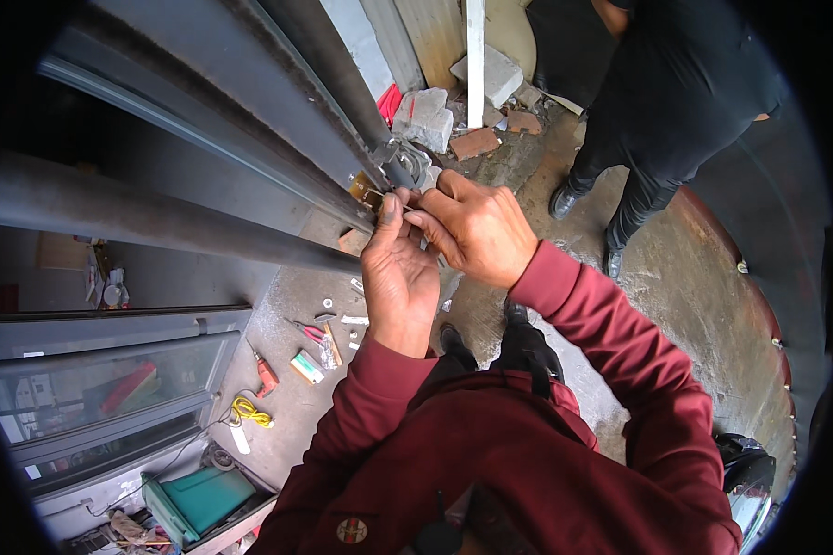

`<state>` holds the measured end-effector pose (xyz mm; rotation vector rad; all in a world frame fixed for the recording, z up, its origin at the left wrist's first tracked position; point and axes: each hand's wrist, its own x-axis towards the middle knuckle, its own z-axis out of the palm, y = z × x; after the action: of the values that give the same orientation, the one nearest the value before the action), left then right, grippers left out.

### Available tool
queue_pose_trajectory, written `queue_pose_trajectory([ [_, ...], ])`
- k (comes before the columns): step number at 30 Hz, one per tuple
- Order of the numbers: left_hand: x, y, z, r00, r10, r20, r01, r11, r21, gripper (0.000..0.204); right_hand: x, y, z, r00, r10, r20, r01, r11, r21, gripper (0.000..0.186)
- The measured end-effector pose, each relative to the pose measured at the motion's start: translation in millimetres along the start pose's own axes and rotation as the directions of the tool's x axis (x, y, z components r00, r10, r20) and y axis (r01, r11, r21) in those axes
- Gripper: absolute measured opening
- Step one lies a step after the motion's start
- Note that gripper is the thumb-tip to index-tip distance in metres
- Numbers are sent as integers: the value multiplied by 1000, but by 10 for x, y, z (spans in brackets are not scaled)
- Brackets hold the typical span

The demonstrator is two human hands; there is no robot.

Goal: The person installs a door lock cylinder into a glass door frame using a screwdriver and sealant. They apply sealant to the cylinder, insert it into the lock housing, and tighten screws to secure it in place.

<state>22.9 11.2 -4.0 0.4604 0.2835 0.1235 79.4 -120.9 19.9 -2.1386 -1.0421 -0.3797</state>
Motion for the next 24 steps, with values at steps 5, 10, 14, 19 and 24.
queue_pose_trajectory([
  [5,-15,-5,40,995,8,-101,-3,999,45,20,108,74,-60,985,-166,53,170,980,-104,18],
  [10,-31,8,73,998,-1,-65,5,998,55,21,135,86,-132,985,-171,14,171,983,-71,22],
  [14,-24,3,65,998,10,-61,-7,999,48,20,127,62,-93,988,-157,13,157,987,-41,20],
  [19,-14,17,22,1000,-11,-21,11,1000,-10,18,88,53,21,996,-90,10,90,996,-3,18],
  [24,-14,20,-3,999,-40,-16,40,998,-40,19,59,-79,184,989,131,-62,-113,965,235,20],
])
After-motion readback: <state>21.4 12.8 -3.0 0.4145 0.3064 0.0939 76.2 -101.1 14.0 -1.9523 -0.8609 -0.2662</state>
